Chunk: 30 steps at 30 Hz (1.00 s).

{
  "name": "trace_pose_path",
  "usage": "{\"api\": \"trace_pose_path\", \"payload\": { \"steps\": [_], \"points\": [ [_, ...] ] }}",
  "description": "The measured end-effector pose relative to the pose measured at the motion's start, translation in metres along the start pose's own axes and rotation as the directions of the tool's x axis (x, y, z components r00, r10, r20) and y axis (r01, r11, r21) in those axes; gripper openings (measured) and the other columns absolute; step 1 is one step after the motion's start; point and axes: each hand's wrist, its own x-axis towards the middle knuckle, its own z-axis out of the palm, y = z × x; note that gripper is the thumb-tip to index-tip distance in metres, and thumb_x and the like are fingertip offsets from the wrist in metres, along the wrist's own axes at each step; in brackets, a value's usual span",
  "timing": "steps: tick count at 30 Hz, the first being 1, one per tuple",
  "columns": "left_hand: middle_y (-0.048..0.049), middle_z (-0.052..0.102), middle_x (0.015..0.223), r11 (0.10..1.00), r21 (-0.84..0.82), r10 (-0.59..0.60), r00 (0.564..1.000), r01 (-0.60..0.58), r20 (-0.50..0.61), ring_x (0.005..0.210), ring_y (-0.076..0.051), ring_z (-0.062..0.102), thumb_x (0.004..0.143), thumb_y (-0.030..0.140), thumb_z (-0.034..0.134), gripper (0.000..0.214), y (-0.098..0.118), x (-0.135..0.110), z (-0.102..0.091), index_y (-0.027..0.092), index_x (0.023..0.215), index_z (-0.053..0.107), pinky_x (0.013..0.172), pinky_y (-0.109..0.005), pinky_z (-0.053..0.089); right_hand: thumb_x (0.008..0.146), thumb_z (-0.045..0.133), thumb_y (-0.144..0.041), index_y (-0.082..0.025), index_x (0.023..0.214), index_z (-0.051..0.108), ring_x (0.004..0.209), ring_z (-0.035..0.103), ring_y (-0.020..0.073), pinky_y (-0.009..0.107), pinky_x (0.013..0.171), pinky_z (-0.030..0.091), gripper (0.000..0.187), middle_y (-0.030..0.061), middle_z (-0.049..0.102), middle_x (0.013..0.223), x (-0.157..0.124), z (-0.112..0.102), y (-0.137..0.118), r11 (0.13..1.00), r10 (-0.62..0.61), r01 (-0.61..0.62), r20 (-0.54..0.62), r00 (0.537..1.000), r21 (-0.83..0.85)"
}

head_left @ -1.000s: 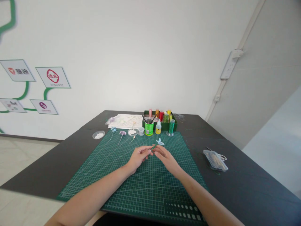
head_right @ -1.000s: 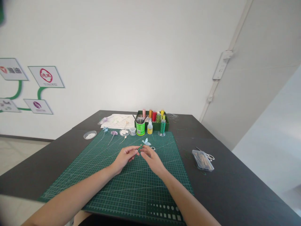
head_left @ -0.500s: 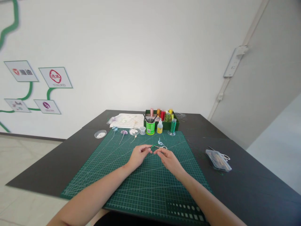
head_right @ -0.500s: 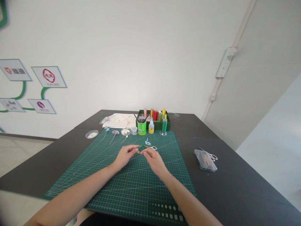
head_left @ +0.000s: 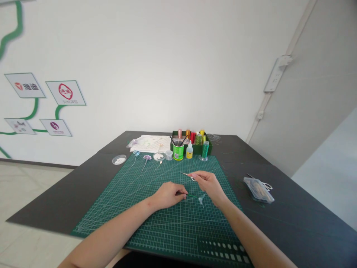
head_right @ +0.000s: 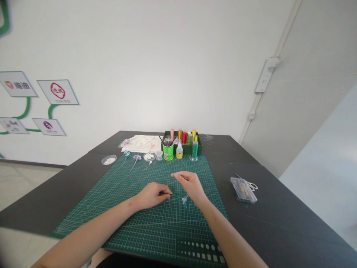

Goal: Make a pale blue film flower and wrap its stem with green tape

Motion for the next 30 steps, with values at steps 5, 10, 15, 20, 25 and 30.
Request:
{"api": "trace_pose_path", "payload": {
  "steps": [5, 10, 15, 20, 25, 30],
  "points": [
    [0.0029, 0.080, 0.093, 0.996, 0.055, 0.064, 0.997, -0.066, 0.032, 0.083, -0.017, 0.074, 0.089, 0.023, 0.066, 0.014, 0.003, -0.003, 0.000, 0.025, 0.096, 0.078, 0.074, -0.023, 0.048, 0.081, 0.065, -0.050, -0.011, 0.095, 0.082, 0.046, 0.028, 0.0096, 0.025, 0.043, 0.020, 0.044, -0.0054, 0.038, 0.045, 0.002, -0.002, 0.003, 1.000, 0.000, 0.000, -0.087, 0.996, -0.006],
    [0.0019, 0.079, 0.093, 0.988, 0.057, 0.143, 0.987, -0.147, 0.067, 0.082, -0.016, 0.073, 0.092, 0.025, 0.066, 0.013, 0.004, -0.004, -0.001, 0.024, 0.098, 0.077, 0.074, -0.022, 0.047, 0.082, 0.065, -0.047, -0.012, 0.095, 0.082, 0.045, 0.029, 0.0097, 0.025, 0.043, 0.021, 0.042, -0.0050, 0.040, 0.044, 0.006, -0.004, 0.008, 1.000, -0.006, 0.004, -0.133, 0.991, -0.019],
    [0.0008, 0.079, 0.096, 0.977, 0.030, 0.208, 0.974, -0.211, 0.085, 0.082, -0.015, 0.071, 0.094, 0.026, 0.065, 0.013, 0.005, -0.004, -0.003, 0.023, 0.100, 0.076, 0.076, -0.022, 0.046, 0.082, 0.066, -0.047, -0.011, 0.096, 0.082, 0.044, 0.034, 0.0104, 0.025, 0.042, 0.022, 0.042, -0.0026, 0.048, 0.045, 0.009, -0.007, 0.013, 0.999, -0.006, 0.001, -0.142, 0.990, -0.038],
    [-0.0002, 0.079, 0.094, 0.978, -0.039, 0.208, 0.975, -0.206, 0.076, 0.082, -0.015, 0.072, 0.094, 0.025, 0.064, 0.011, 0.010, -0.005, -0.005, 0.020, 0.100, 0.072, 0.074, -0.022, 0.048, 0.082, 0.066, -0.046, -0.012, 0.093, 0.083, 0.050, 0.049, 0.0142, 0.025, 0.045, 0.032, 0.039, 0.0022, 0.061, 0.052, 0.011, -0.009, 0.018, 0.998, -0.008, 0.000, -0.135, 0.991, -0.058],
    [0.0005, 0.080, 0.095, 0.976, -0.129, 0.185, 0.981, -0.176, 0.057, 0.087, -0.015, 0.074, 0.097, 0.022, 0.058, 0.011, 0.014, -0.008, -0.005, 0.021, 0.104, 0.066, 0.077, -0.021, 0.049, 0.081, 0.066, -0.047, -0.015, 0.091, 0.083, 0.078, 0.069, 0.0242, 0.031, 0.065, 0.051, 0.038, 0.0098, 0.079, 0.082, 0.017, -0.012, 0.026, 0.997, -0.025, 0.015, -0.130, 0.991, -0.077],
    [0.0007, 0.079, 0.088, 0.974, -0.181, 0.134, 0.991, -0.137, -0.027, 0.071, -0.013, 0.068, 0.097, 0.024, 0.054, 0.010, 0.013, -0.006, -0.003, 0.021, 0.100, 0.062, 0.065, -0.021, 0.044, 0.077, 0.067, -0.052, -0.017, 0.087, 0.083, 0.086, 0.072, 0.0282, 0.037, 0.078, 0.053, 0.039, 0.0106, 0.081, 0.090, 0.024, -0.016, 0.037, 0.992, -0.025, 0.015, -0.080, 0.997, -0.123]
  ]
}}
